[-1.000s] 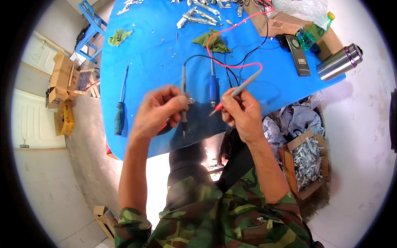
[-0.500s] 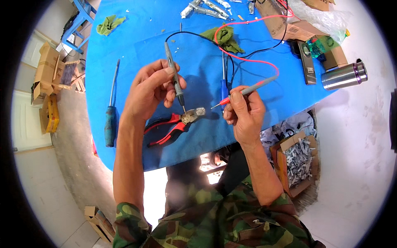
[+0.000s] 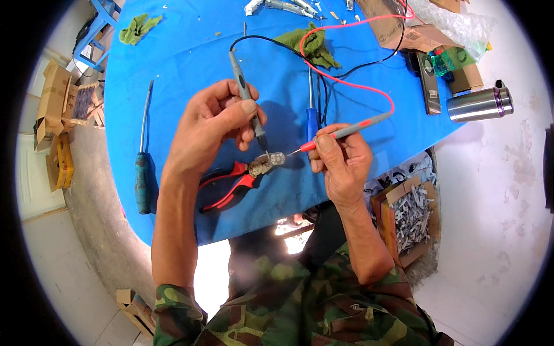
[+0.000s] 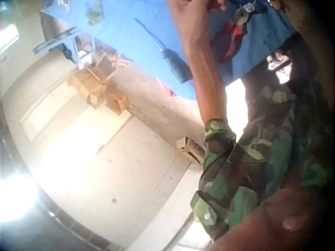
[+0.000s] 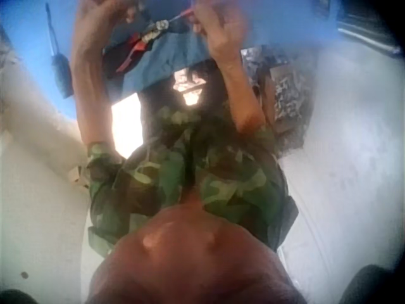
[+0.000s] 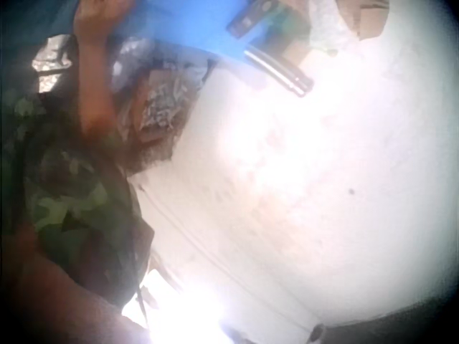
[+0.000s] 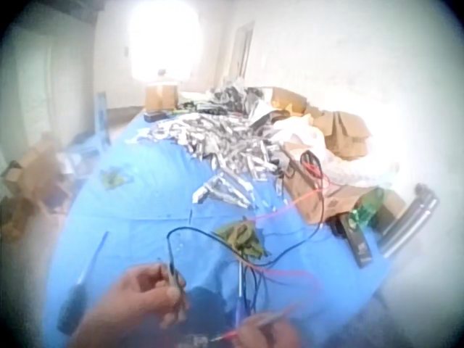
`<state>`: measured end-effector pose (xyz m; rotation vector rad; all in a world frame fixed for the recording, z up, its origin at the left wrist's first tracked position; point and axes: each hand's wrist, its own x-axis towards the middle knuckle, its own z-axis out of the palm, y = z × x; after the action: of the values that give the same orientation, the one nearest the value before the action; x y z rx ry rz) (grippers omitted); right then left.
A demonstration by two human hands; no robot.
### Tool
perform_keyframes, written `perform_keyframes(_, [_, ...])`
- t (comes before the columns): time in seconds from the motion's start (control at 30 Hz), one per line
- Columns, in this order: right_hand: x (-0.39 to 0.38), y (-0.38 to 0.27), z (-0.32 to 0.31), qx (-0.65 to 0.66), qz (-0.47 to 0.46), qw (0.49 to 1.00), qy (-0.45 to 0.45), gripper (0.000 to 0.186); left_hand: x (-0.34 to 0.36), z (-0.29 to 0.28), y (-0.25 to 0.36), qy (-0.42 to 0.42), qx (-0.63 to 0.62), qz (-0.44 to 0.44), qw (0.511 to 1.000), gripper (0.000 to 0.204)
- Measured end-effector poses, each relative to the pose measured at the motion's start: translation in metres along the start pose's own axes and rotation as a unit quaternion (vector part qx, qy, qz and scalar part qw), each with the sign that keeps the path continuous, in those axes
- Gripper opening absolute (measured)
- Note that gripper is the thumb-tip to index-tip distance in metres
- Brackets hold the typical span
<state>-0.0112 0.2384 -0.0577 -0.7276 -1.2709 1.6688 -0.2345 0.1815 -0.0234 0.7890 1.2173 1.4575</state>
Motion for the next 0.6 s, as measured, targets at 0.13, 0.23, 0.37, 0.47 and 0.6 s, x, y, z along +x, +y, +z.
perform_keyframes(0.13, [0.001, -0.0012, 0.0016, 0.005, 0.006, 1.0, -0.002, 0.014, 0.0011, 0.0009, -0.0017, 0.003, -0.002, -0.007, 1.0, 0.029])
perform_keyframes(0.23, [0.0012, -0.003, 0.0021, -0.002, 0.018, 1.0, -0.002, 0.015, 0.0015, 0.0023, -0.0032, 0.012, 0.007, -0.011, 1.0, 0.028])
perform_keyframes(0.37, [0.0014, -0.0051, 0.0023, -0.011, 0.017, 1.0, -0.009, 0.016, 0.0028, 0.0012, -0.004, 0.011, 0.005, -0.011, 1.0, 0.028])
perform_keyframes(0.47, [0.0018, -0.0052, 0.003, -0.011, 0.018, 1.0, -0.014, 0.017, 0.0029, 0.0015, -0.0042, 0.015, 0.005, -0.012, 1.0, 0.028])
perform_keyframes(0.6, [0.0018, -0.0044, 0.0027, -0.027, 0.019, 0.999, -0.015, 0.019, 0.0031, 0.0009, -0.0049, 0.011, 0.01, -0.012, 1.0, 0.028])
